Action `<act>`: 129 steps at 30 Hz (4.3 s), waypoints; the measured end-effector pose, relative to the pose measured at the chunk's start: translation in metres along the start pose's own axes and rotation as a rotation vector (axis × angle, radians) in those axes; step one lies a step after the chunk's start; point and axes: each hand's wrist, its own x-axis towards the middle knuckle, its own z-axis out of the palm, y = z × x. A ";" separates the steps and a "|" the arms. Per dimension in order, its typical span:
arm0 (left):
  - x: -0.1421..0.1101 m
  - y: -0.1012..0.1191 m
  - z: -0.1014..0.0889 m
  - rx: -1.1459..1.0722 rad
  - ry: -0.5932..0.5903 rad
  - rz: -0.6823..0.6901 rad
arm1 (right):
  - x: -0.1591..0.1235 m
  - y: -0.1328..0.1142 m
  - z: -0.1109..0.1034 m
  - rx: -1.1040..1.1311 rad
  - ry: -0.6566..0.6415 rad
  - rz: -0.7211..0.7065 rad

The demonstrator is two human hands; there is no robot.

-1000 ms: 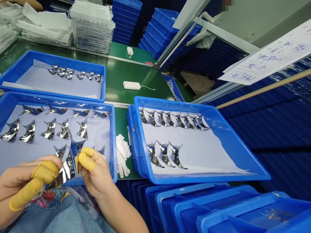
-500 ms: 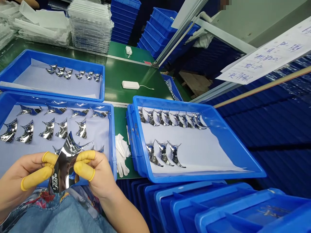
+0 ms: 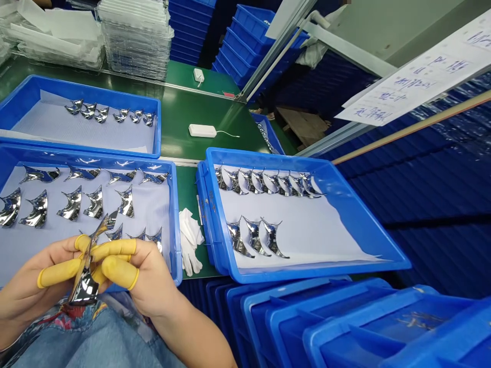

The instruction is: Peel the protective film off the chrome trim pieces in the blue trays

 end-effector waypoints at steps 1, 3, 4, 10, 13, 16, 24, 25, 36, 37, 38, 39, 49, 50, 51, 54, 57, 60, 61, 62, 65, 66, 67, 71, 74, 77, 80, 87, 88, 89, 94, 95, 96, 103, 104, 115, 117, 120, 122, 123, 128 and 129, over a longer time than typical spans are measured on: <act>0.000 -0.001 0.000 -0.001 0.002 0.003 | 0.000 0.000 0.000 -0.005 -0.007 -0.005; 0.002 -0.001 0.000 0.009 0.012 0.016 | -0.001 0.001 -0.001 -0.014 -0.012 -0.004; 0.002 0.000 0.000 0.017 0.014 0.025 | -0.002 0.001 -0.001 -0.017 -0.009 -0.005; 0.000 0.010 0.005 0.176 0.048 0.143 | 0.000 -0.001 -0.005 -0.110 0.035 -0.098; -0.010 0.012 0.010 0.481 0.110 0.246 | 0.003 -0.001 -0.009 -0.221 -0.024 -0.121; -0.021 0.007 0.014 0.921 0.127 0.521 | 0.006 0.002 -0.013 -0.404 -0.046 -0.196; -0.029 -0.001 0.011 1.519 0.013 0.713 | 0.007 0.007 -0.015 -0.505 -0.054 -0.240; -0.029 -0.001 0.011 1.506 0.014 0.727 | 0.007 0.007 -0.015 -0.495 -0.052 -0.232; -0.027 0.010 -0.001 1.384 0.282 0.727 | 0.013 0.013 -0.026 -0.661 -0.016 -0.185; -0.028 0.016 -0.009 1.453 0.409 0.657 | 0.015 0.013 -0.030 -0.709 0.012 -0.178; -0.028 0.021 -0.019 1.546 0.544 0.534 | 0.018 0.012 -0.034 -0.760 0.049 -0.177; -0.028 0.027 -0.028 1.642 0.669 0.356 | 0.021 0.011 -0.039 -0.816 0.090 -0.180; -0.010 0.013 -0.074 1.932 0.690 -0.567 | 0.056 -0.010 -0.064 -1.394 0.228 -0.061; -0.008 0.010 -0.076 1.934 0.666 -0.594 | 0.062 -0.011 -0.063 -1.437 0.235 -0.043; -0.007 0.008 -0.077 1.937 0.645 -0.615 | 0.068 -0.011 -0.061 -1.482 0.241 -0.023; -0.007 0.011 -0.078 1.950 0.601 -0.655 | 0.094 -0.007 -0.053 -1.600 0.242 0.049; -0.009 0.019 -0.074 1.954 0.600 -0.658 | 0.125 0.006 -0.046 -1.672 0.216 0.121; -0.011 0.024 -0.069 1.945 0.607 -0.602 | 0.153 0.022 -0.044 -1.709 0.215 0.178; -0.012 0.025 -0.068 1.940 0.608 -0.573 | 0.160 0.026 -0.044 -1.714 0.226 0.196; -0.013 0.025 -0.067 1.934 0.610 -0.542 | 0.165 0.029 -0.045 -1.713 0.239 0.211; -0.018 0.026 -0.069 1.903 0.619 -0.426 | 0.168 0.027 -0.048 -1.667 0.283 0.217; -0.020 0.026 -0.071 1.887 0.623 -0.381 | 0.165 0.023 -0.049 -1.637 0.298 0.202; -0.022 0.025 -0.073 1.868 0.627 -0.329 | 0.160 0.018 -0.049 -1.599 0.311 0.182; -0.025 0.020 -0.079 1.771 0.602 -0.031 | 0.121 -0.004 -0.042 -1.358 0.277 0.084; -0.023 0.012 -0.073 1.692 0.522 0.200 | 0.082 -0.007 -0.029 -1.170 0.177 0.017; -0.022 0.003 -0.058 1.582 0.429 0.421 | 0.048 0.002 -0.016 -0.876 0.050 -0.103; -0.025 0.001 -0.044 1.420 0.346 0.640 | 0.024 0.012 -0.006 -0.618 -0.028 -0.223; -0.034 0.009 -0.032 1.290 0.244 0.764 | 0.000 0.018 0.008 -0.678 -0.085 -0.348; -0.035 0.010 -0.031 1.278 0.217 0.766 | -0.001 0.017 0.009 -0.697 -0.099 -0.371; -0.035 0.010 -0.030 1.270 0.193 0.771 | -0.002 0.017 0.010 -0.716 -0.110 -0.400; -0.034 0.014 -0.025 1.249 0.150 0.807 | 0.000 0.016 0.013 -0.765 -0.141 -0.537; -0.034 0.014 -0.024 1.248 0.152 0.811 | 0.000 0.017 0.013 -0.768 -0.149 -0.549; -0.034 0.014 -0.024 1.246 0.154 0.810 | 0.001 0.017 0.013 -0.765 -0.155 -0.559; -0.035 0.015 -0.027 1.264 0.151 0.791 | -0.001 0.015 0.015 -0.765 -0.152 -0.532; -0.035 0.015 -0.028 1.275 0.156 0.795 | -0.001 0.015 0.015 -0.767 -0.148 -0.517; -0.033 0.017 -0.029 1.336 0.162 0.824 | -0.001 0.020 0.014 -0.782 -0.110 -0.549; -0.034 0.016 -0.028 1.318 0.124 0.799 | -0.002 0.022 0.012 -0.748 -0.067 -0.512; -0.038 0.013 -0.027 1.313 0.089 0.750 | -0.003 0.024 0.011 -0.632 -0.011 -0.424; -0.040 0.011 -0.028 1.307 0.081 0.751 | -0.003 0.026 0.012 -0.518 0.009 -0.364; -0.040 0.011 -0.029 1.305 0.079 0.757 | -0.003 0.026 0.013 -0.469 0.020 -0.334; -0.041 0.010 -0.033 1.348 0.068 0.700 | 0.000 0.024 0.017 -0.338 0.070 -0.259; -0.041 0.010 -0.033 1.355 0.066 0.695 | 0.001 0.023 0.018 -0.315 0.067 -0.255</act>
